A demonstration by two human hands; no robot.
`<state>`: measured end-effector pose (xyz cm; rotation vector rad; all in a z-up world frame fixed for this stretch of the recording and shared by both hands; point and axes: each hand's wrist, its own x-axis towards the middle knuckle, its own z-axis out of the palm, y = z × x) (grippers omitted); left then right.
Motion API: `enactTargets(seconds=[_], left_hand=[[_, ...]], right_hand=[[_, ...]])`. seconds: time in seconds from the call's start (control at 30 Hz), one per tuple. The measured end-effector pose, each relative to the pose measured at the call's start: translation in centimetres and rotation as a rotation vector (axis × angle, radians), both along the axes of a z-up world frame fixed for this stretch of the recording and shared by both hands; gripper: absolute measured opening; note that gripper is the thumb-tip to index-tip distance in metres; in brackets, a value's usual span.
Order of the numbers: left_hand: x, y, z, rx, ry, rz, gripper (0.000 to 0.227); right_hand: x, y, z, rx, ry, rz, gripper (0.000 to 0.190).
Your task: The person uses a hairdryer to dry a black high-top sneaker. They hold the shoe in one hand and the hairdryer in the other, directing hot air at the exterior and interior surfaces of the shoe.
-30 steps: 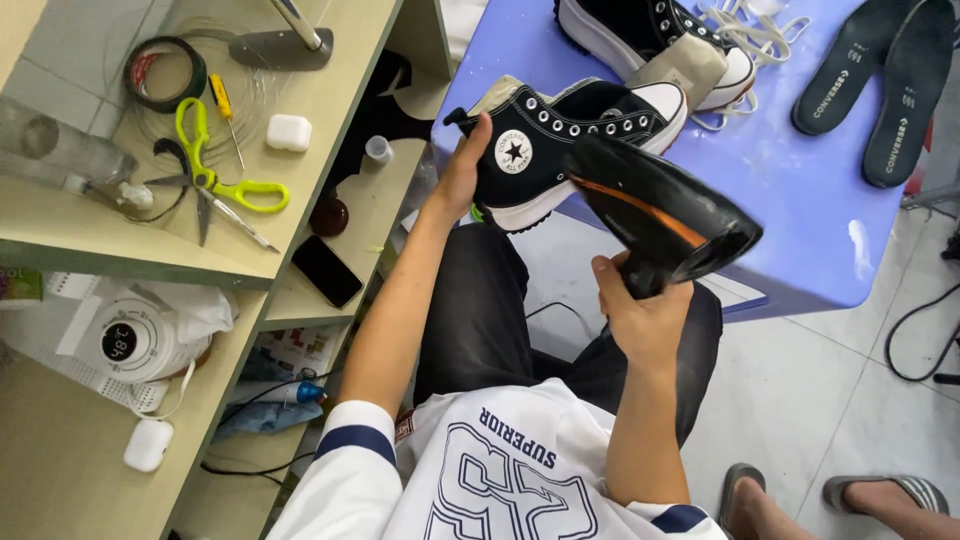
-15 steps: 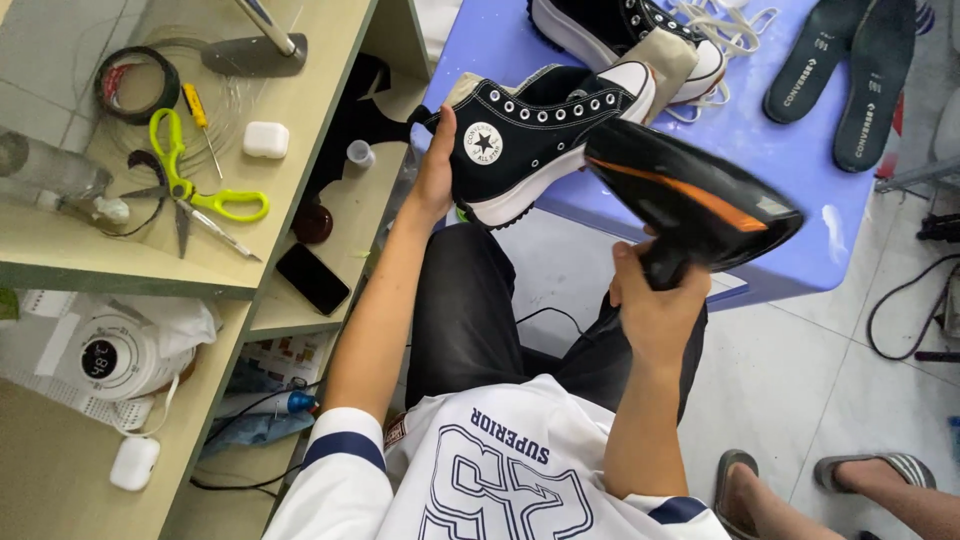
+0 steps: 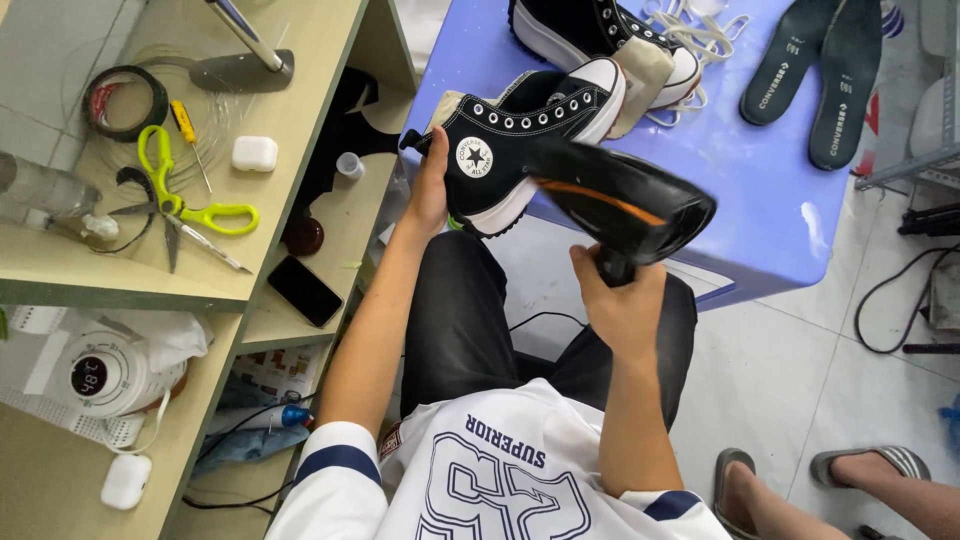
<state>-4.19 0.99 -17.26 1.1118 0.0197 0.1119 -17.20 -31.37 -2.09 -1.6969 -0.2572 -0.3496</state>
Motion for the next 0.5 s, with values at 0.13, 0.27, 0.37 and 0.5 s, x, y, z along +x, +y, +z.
enactTargets(seconds=[0.13,0.27,0.37,0.5], left_hand=[[-3.6,-3.5,10.0,0.038,0.001,0.017,0.078],[-6.5,-5.3,14.7,0.488,0.140,0.042,0.090],[-7.3,-6.7,12.7,0.623,0.070,0.055,0.054],[-8.2,-8.5,11.8,1.133,-0.444,0.225,0.062]], right_hand=[[0.2,0.0,0.0,-0.028,0.034,-0.106,0.020],[-0.3,-1.2,-0.8,0.122,0.124,0.118,0.047],[-0.4,-2.2,-0.1,0.013,0.128,-0.075,0.034],[-1.4,-4.6,3.0,0.025,0.240,-0.008,0.028]])
